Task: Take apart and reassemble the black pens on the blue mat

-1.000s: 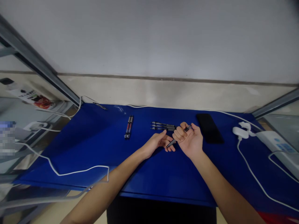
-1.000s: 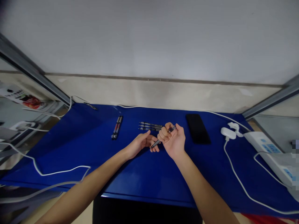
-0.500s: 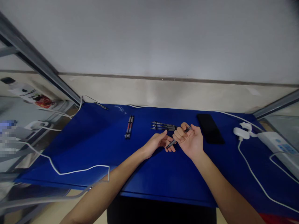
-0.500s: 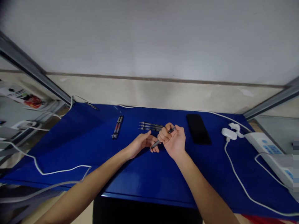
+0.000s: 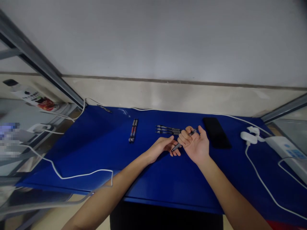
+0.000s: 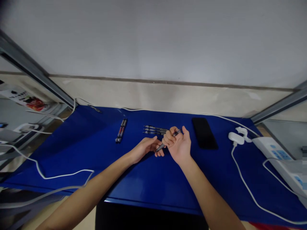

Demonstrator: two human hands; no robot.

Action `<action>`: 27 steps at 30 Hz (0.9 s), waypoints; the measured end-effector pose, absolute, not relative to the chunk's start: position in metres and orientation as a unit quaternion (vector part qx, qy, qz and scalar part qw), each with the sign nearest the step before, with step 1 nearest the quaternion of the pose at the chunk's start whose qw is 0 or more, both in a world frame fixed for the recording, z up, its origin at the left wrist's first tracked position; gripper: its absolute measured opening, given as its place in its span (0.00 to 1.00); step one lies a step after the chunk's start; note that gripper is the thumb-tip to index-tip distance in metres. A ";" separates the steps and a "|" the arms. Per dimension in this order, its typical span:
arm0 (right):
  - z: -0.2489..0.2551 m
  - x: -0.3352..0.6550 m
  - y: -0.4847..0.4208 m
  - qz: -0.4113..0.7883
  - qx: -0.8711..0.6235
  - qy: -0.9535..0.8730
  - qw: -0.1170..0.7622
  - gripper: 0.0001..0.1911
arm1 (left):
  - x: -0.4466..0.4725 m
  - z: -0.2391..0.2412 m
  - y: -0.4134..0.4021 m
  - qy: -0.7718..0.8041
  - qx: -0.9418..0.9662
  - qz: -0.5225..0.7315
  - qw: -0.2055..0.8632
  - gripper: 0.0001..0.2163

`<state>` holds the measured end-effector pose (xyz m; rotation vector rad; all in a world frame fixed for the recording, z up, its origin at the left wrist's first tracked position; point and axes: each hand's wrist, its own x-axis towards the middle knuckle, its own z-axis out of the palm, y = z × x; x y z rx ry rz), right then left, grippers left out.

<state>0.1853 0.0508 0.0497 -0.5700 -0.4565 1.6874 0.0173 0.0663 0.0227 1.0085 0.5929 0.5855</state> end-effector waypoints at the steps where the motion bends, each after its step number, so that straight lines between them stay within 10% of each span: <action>1: 0.050 0.185 0.051 0.732 -0.246 -0.195 0.605 0.20 | 0.017 0.023 0.066 0.273 0.465 0.274 0.796 0.29; 15: 0.038 0.185 0.061 0.539 -0.394 -0.351 0.657 0.14 | -0.001 0.036 0.081 0.348 0.419 0.454 0.705 0.13; 27: 0.027 0.162 0.037 0.428 -0.420 -0.695 0.397 0.14 | -0.018 0.034 0.102 0.356 0.369 0.569 0.642 0.16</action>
